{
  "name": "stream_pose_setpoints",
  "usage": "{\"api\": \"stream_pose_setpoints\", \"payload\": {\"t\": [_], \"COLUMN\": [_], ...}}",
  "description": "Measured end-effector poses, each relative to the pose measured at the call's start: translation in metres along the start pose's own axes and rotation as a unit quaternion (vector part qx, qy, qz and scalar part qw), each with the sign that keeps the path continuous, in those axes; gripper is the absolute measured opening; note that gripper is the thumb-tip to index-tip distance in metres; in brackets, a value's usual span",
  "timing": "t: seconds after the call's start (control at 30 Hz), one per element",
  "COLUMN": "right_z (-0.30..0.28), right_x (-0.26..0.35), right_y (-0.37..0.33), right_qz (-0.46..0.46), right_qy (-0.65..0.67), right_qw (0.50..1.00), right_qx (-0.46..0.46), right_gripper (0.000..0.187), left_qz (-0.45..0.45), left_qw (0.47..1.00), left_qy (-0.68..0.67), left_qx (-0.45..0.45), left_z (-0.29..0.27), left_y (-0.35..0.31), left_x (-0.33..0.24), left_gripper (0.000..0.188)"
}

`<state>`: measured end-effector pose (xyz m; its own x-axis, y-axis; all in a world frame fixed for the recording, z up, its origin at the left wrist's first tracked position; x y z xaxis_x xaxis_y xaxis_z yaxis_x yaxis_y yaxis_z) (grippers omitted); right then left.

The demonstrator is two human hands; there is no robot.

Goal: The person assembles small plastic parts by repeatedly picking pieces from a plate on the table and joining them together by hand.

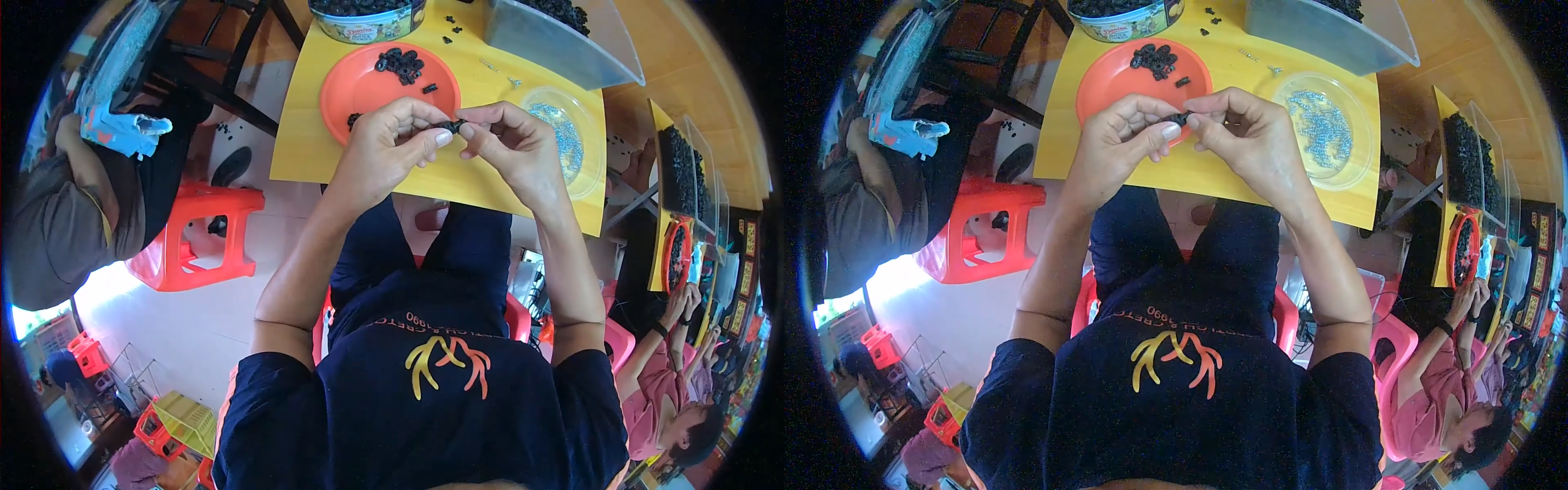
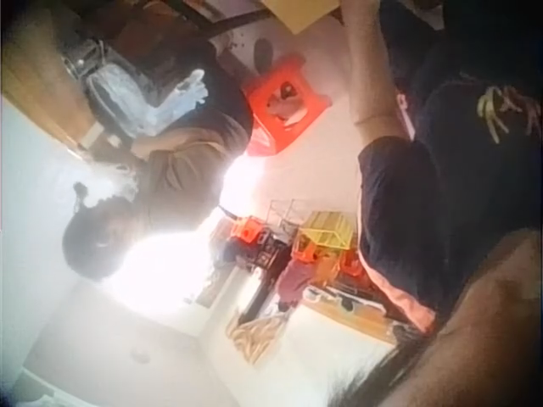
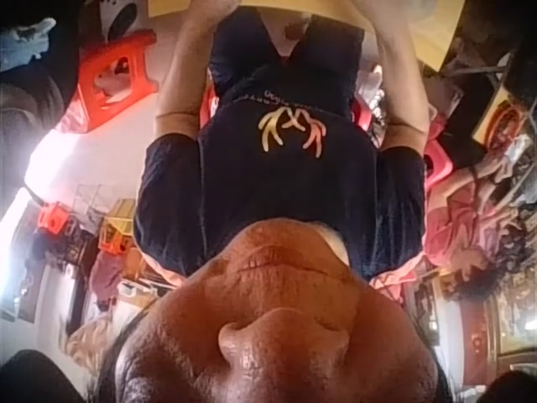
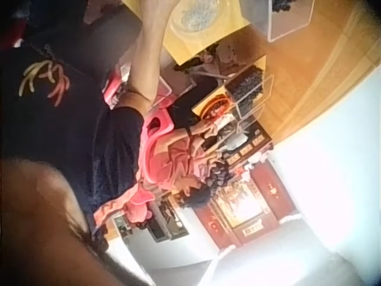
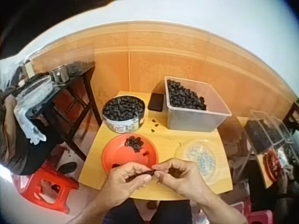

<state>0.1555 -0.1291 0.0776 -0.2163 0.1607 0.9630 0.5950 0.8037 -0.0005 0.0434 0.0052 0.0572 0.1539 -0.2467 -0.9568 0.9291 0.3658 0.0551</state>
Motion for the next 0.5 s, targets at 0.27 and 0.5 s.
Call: {"api": "stream_pose_setpoints", "payload": {"t": [0.27,0.5], "right_z": [-0.0006,-0.0018], "right_x": [0.0013,0.0082], "right_y": [-0.0028,-0.0069], "right_qz": [-0.02,-0.035], "right_qy": [-0.031,-0.121], "right_qw": [0.999,0.99], "right_qx": [-0.026,-0.059], "right_gripper": [0.012,0.008], "left_qz": [-0.002,0.054], "left_qw": [1.0,0.991], "left_qy": [-0.007,0.122], "left_qx": [0.014,0.03], "left_z": [0.0046,0.0061], "left_y": [0.0029,0.0076], "left_x": [-0.0003,0.0031], "left_gripper": [0.017,0.012]}}
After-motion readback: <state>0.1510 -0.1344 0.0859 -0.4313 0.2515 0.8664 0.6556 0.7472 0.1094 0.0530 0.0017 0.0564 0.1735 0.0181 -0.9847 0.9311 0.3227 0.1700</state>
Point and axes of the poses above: each hand's wrist, its own y-axis towards the middle knuckle, its own z-axis out of the palm, x = y × z, the point moved 3 cm from there along y, towards the middle knuckle, and after that the axes turned 11 degrees about -y, right-handed, at the moved point
